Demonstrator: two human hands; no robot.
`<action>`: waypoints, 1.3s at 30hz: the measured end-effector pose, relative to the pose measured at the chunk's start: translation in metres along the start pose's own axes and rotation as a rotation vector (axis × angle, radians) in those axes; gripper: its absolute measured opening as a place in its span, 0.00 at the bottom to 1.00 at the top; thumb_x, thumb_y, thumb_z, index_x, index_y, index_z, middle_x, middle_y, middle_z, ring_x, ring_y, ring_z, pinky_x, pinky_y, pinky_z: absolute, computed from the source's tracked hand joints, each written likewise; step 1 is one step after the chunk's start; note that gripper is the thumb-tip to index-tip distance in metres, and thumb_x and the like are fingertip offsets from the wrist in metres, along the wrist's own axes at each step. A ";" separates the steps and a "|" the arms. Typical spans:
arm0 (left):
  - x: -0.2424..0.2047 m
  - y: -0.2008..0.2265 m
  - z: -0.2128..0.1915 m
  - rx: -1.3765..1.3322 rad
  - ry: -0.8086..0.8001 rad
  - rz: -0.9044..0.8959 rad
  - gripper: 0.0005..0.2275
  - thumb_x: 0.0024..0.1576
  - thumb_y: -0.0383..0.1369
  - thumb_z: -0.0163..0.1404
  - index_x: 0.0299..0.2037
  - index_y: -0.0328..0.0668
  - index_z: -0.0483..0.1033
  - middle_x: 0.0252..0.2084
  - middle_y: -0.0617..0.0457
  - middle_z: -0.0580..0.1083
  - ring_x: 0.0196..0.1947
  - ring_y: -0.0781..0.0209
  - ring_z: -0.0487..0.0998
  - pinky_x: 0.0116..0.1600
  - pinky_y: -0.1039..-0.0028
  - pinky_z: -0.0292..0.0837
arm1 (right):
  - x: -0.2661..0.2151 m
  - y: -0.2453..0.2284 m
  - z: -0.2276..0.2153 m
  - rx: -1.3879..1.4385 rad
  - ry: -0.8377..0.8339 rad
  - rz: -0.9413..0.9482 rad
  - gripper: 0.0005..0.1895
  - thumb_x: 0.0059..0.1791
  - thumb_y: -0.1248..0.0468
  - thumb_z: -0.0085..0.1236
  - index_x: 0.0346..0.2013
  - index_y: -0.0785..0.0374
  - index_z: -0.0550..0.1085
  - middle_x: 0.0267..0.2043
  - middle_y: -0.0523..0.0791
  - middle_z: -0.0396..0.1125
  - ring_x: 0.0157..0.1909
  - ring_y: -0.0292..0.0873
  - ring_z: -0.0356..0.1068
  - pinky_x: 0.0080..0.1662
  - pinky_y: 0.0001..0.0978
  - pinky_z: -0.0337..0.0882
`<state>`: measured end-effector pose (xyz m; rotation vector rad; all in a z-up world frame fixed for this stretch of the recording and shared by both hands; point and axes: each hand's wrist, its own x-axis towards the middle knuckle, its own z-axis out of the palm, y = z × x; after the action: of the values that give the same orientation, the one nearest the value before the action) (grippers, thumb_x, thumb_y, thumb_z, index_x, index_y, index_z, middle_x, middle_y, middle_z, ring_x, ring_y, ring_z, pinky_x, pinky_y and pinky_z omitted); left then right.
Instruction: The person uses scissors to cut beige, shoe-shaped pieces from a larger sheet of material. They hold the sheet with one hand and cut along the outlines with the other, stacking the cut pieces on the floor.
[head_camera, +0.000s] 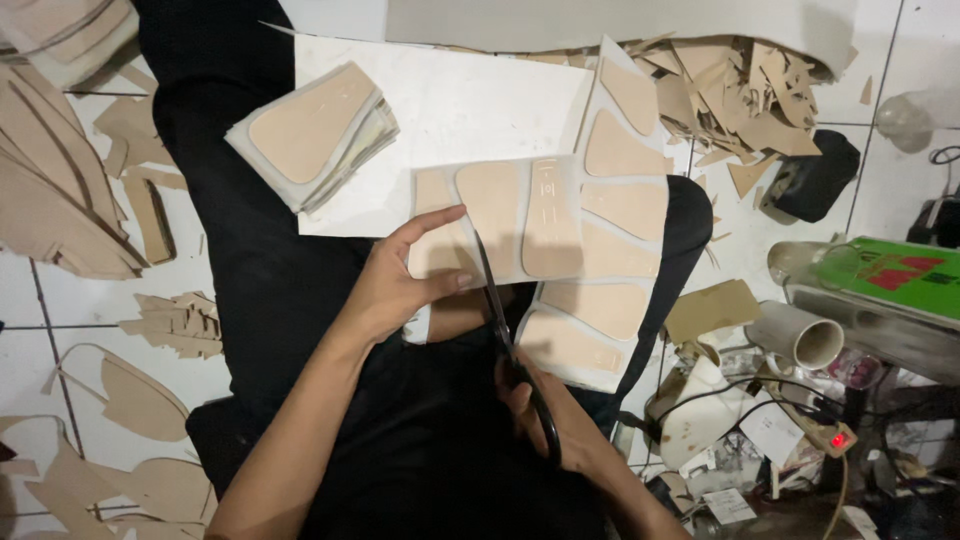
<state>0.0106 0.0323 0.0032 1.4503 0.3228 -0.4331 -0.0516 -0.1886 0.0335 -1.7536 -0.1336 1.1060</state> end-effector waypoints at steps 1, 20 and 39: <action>0.000 0.001 0.000 0.007 -0.003 -0.018 0.27 0.44 0.31 0.59 0.57 0.45 0.68 0.62 0.51 0.67 0.66 0.62 0.62 0.69 0.74 0.48 | 0.000 -0.003 0.000 0.014 0.009 0.065 0.34 0.42 0.33 0.21 0.35 0.57 0.64 0.23 0.38 0.57 0.22 0.34 0.58 0.29 0.27 0.62; 0.002 -0.017 0.001 -0.072 0.125 0.101 0.23 0.48 0.26 0.57 0.56 0.41 0.68 0.62 0.46 0.66 0.66 0.61 0.61 0.70 0.76 0.49 | 0.025 -0.032 -0.012 0.015 -0.013 0.018 0.41 0.38 0.25 0.16 0.17 0.59 0.60 0.14 0.42 0.53 0.18 0.38 0.58 0.26 0.27 0.56; 0.001 -0.022 0.000 -0.272 0.142 0.142 0.30 0.46 0.23 0.58 0.62 0.43 0.64 0.55 0.46 0.72 0.40 0.66 0.75 0.41 0.76 0.78 | 0.046 0.001 0.014 -0.058 0.063 -0.194 0.27 0.50 0.55 0.25 0.17 0.62 0.70 0.14 0.53 0.63 0.25 0.56 0.69 0.32 0.42 0.68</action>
<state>0.0009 0.0303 -0.0166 1.2298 0.3745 -0.1630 -0.0355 -0.1544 0.0035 -1.7839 -0.2937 0.9138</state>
